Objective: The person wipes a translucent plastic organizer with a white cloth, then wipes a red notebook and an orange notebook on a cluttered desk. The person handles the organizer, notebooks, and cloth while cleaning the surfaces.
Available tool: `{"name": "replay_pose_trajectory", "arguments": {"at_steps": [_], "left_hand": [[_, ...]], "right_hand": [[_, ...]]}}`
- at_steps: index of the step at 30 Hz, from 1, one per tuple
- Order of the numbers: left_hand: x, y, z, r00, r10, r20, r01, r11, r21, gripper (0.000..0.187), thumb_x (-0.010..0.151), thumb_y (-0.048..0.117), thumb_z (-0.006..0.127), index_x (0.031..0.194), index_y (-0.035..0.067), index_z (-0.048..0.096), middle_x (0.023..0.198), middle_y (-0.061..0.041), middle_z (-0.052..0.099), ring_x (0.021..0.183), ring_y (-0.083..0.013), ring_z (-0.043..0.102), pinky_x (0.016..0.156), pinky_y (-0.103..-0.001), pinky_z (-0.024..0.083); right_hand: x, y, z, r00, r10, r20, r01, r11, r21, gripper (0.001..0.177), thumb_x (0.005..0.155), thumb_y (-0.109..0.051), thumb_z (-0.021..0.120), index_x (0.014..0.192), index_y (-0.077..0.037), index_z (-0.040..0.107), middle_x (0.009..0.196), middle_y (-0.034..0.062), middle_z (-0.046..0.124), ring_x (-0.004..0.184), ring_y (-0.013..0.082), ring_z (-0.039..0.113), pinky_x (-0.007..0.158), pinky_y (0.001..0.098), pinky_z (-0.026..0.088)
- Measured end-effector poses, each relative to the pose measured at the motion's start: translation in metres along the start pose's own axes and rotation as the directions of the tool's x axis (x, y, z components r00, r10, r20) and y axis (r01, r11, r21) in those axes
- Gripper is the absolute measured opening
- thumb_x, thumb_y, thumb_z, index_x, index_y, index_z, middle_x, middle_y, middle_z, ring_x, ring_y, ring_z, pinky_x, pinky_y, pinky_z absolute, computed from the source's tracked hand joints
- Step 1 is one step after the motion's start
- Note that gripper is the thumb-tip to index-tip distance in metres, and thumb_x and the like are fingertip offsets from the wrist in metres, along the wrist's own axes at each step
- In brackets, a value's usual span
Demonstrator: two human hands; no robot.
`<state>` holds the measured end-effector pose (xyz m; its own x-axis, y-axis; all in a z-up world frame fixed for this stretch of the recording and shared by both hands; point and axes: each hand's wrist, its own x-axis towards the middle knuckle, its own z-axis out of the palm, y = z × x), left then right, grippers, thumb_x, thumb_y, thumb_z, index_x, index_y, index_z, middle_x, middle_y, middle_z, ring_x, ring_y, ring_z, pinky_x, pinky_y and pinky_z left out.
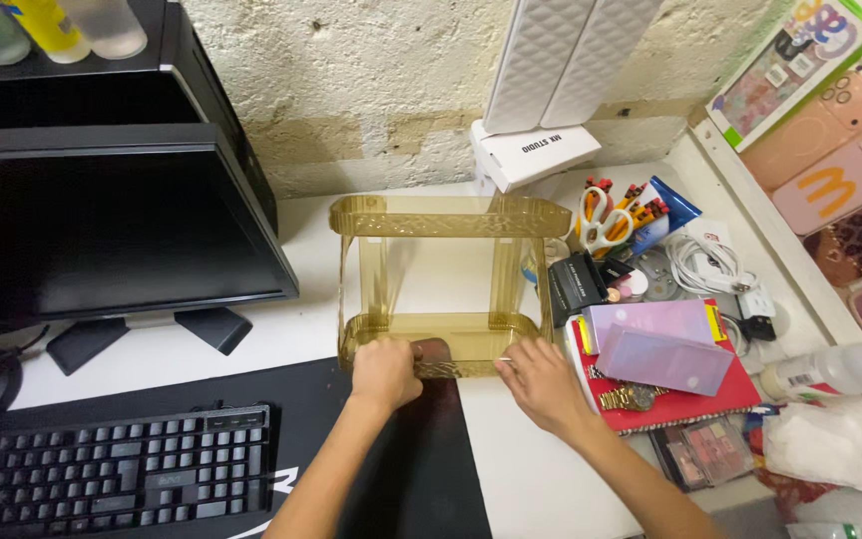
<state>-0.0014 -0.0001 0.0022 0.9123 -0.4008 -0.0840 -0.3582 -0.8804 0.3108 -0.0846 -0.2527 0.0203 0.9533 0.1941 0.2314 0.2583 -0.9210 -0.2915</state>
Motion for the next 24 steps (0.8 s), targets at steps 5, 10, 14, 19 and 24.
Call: {"name": "replay_pose_trajectory", "arguments": {"at_steps": [5,10,14,19,24], "left_hand": [[0.002,-0.001,0.0,1.0,0.018,-0.007,-0.018,0.998,0.053,0.028,0.066,0.013,0.073,0.092,0.021,0.082,0.082,-0.015,0.074,0.08,-0.0342,0.074,0.075,-0.044,0.059],[0.0,0.0,-0.003,0.999,0.034,-0.024,-0.033,0.999,0.039,0.032,0.065,0.01,0.073,0.092,0.022,0.083,0.078,-0.015,0.074,0.075,-0.0344,0.074,0.072,-0.044,0.059],[0.001,0.002,-0.004,1.0,0.024,0.007,-0.024,0.998,0.065,0.031,0.064,0.01,0.072,0.092,0.021,0.082,0.075,-0.015,0.074,0.072,-0.0333,0.074,0.07,-0.042,0.059],[0.002,0.002,-0.003,1.0,0.008,0.027,-0.011,0.996,0.093,0.029,0.066,0.011,0.072,0.091,0.02,0.082,0.075,-0.014,0.074,0.072,-0.0319,0.074,0.07,-0.041,0.06],[0.002,0.001,-0.003,1.0,0.019,-0.009,-0.019,0.999,0.037,0.034,0.064,0.01,0.073,0.094,0.022,0.082,0.075,-0.015,0.074,0.072,-0.0337,0.074,0.07,-0.043,0.059]], "right_hand": [[-0.003,0.033,-0.023,0.988,-0.019,0.152,-0.04,0.926,0.376,0.042,0.084,-0.001,0.054,0.124,-0.006,0.066,0.113,0.0144,0.068,0.107,0.0327,0.061,0.095,0.0454,0.045],[0.014,0.046,-0.05,0.777,0.15,0.611,-0.432,0.834,0.344,0.072,0.079,0.011,0.051,0.142,-0.02,0.063,0.092,0.0142,0.071,0.084,0.0237,0.064,0.079,0.0363,0.053],[0.025,0.034,-0.061,0.792,0.164,0.589,-0.402,0.865,0.3,0.049,0.089,-0.001,0.061,0.134,-0.019,0.069,0.087,0.012,0.073,0.075,0.023,0.062,0.072,0.0332,0.051],[0.032,0.018,-0.06,0.76,0.24,0.604,-0.433,0.88,0.194,0.039,0.089,-0.019,0.072,0.128,-0.017,0.07,0.101,0.0127,0.077,0.09,0.0239,0.073,0.082,0.0367,0.054],[0.032,0.015,-0.049,0.856,0.087,0.509,-0.262,0.923,0.283,0.035,0.088,-0.018,0.071,0.122,-0.01,0.071,0.115,0.0134,0.076,0.109,0.0306,0.07,0.094,0.0402,0.052]]}}
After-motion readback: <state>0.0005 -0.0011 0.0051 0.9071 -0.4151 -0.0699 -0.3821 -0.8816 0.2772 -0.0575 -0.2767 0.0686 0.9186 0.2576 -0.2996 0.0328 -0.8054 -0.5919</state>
